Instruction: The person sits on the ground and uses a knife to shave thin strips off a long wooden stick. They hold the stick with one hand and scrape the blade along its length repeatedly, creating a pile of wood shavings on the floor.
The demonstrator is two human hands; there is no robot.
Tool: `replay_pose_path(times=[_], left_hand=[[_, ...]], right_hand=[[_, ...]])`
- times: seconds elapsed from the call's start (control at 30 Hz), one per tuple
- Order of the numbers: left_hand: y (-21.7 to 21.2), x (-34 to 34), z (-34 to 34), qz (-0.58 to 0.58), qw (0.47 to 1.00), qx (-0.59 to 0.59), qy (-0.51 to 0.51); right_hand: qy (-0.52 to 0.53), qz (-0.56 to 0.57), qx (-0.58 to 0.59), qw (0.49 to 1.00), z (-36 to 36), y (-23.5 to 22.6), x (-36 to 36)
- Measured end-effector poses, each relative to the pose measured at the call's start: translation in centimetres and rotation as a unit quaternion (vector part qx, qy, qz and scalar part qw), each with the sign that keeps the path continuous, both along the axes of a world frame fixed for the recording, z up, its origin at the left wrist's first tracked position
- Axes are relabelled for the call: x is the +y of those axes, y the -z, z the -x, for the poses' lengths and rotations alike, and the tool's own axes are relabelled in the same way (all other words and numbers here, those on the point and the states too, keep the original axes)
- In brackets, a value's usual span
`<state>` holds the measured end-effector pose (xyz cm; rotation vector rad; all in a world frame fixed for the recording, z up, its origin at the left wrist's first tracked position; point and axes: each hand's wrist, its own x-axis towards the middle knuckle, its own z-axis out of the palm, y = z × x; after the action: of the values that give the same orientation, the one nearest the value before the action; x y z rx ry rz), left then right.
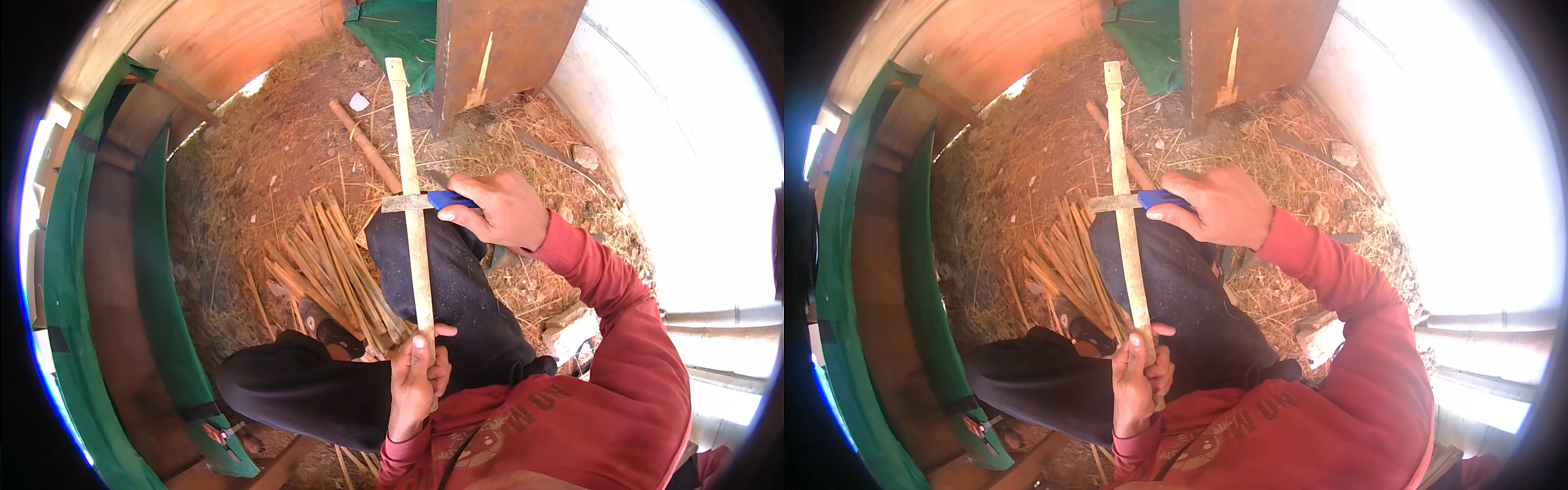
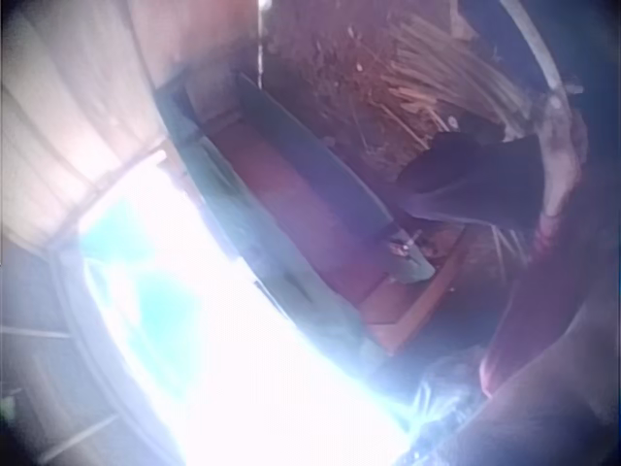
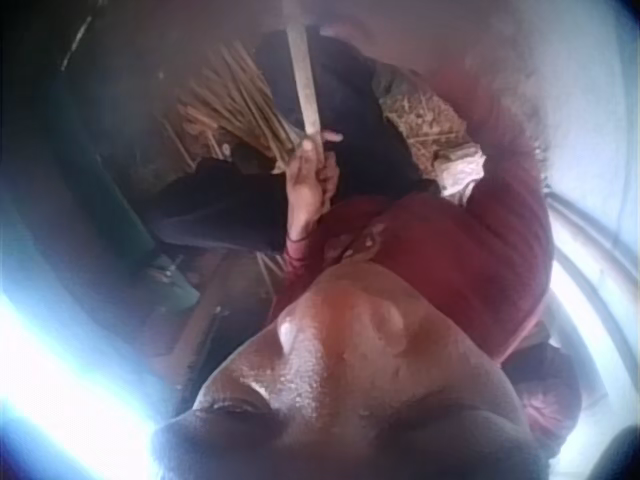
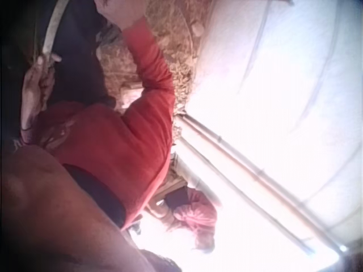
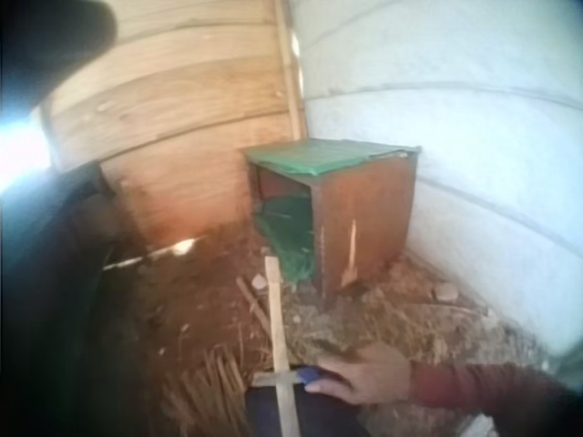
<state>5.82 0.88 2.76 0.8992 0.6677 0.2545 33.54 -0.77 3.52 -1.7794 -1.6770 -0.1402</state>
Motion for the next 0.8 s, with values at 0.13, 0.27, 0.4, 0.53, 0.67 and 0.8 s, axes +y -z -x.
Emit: replay_pose_path(times=[0.13, 0.27, 0.4, 0.53, 0.67, 0.8], left_hand=[[0.0, 0.0, -0.2, -0.024, 1.000, 0.011, -0.014], [-0.4, 0.4, -0.5, 0.013, 1.000, 0.008, -0.019], [0.2, 0.4, 0.1, 0.052, 0.999, -0.003, -0.010], [0.1, 0.5, 0.8, 0.127, 0.992, -0.015, 0.021], [0.2, 0.2, 0.9, 0.150, 0.987, -0.028, 0.048], [-0.4, 0.5, 0.3, 0.162, 0.985, -0.036, 0.043]], right_hand=[[0.023, -0.014, -0.066, 0.997, -1.6, 0.7, 1.3], [0.027, -0.065, -0.086, 0.994, -2.2, 1.4, 2.9], [0.030, -0.082, -0.097, 0.991, -2.1, 1.5, 2.4], [0.211, -0.037, -0.049, 0.976, -8.7, 0.7, 3.4], [0.121, -0.031, -0.053, 0.991, -6.8, 1.3, 1.9], [0.163, -0.020, 0.065, 0.984, -5.0, 2.0, 1.2]])
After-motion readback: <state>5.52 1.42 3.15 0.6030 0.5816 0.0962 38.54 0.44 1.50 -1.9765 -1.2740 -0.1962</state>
